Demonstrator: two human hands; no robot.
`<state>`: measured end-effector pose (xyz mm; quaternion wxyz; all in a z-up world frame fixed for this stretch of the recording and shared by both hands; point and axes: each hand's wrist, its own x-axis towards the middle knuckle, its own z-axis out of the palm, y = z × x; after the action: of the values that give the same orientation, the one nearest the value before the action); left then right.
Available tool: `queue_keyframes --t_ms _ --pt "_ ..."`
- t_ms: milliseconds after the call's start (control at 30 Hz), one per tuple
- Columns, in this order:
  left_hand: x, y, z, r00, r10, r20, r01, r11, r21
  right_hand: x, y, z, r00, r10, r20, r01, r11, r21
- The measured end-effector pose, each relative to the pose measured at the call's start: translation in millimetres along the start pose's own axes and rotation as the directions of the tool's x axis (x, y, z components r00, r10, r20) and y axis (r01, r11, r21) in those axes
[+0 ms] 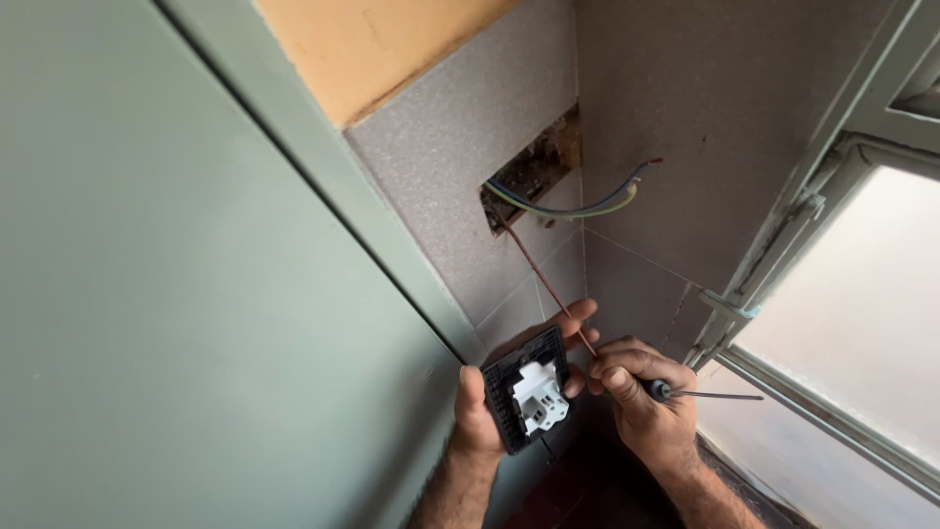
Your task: Repairing an electrical switch by unscrewing components with a screwdriver
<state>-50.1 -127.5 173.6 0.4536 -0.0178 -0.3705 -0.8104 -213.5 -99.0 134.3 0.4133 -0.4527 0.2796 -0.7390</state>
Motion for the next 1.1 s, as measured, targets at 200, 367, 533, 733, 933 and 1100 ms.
queue_keyframes --t_ms 200,367,533,733,933,1100 --pt "17.5 17.2 1.3 0.999 0.022 0.033 -0.034 0.909 0.415 -11.1 -16.5 -22.2 1.0 0.025 0.019 -0.021 0.981 -0.191" --pt "19.6 23.7 -1.1 0.999 0.004 0.041 -0.027 0.815 0.579 -31.1 -23.8 -38.3 0.997 -0.078 0.025 0.077 0.777 -0.625" --pt "17.2 24.5 0.8 0.999 0.001 0.036 -0.023 0.787 0.616 3.6 -31.5 -42.8 0.734 -0.5 0.46 0.601 0.161 -0.783" --pt "11.3 29.1 1.5 0.998 0.018 0.06 -0.05 0.813 0.58 44.4 -43.2 -15.9 0.562 -0.42 0.713 0.8 0.055 -0.598" --pt "2.0 16.5 -12.4 0.999 0.025 0.041 -0.035 0.966 0.258 9.3 -26.1 -7.8 0.984 0.013 0.18 0.12 0.698 -0.706" --pt "-0.9 13.9 -10.9 0.999 0.035 0.009 -0.036 0.988 0.15 -38.9 -0.4 0.3 0.808 0.585 -0.073 -0.521 0.767 0.375"
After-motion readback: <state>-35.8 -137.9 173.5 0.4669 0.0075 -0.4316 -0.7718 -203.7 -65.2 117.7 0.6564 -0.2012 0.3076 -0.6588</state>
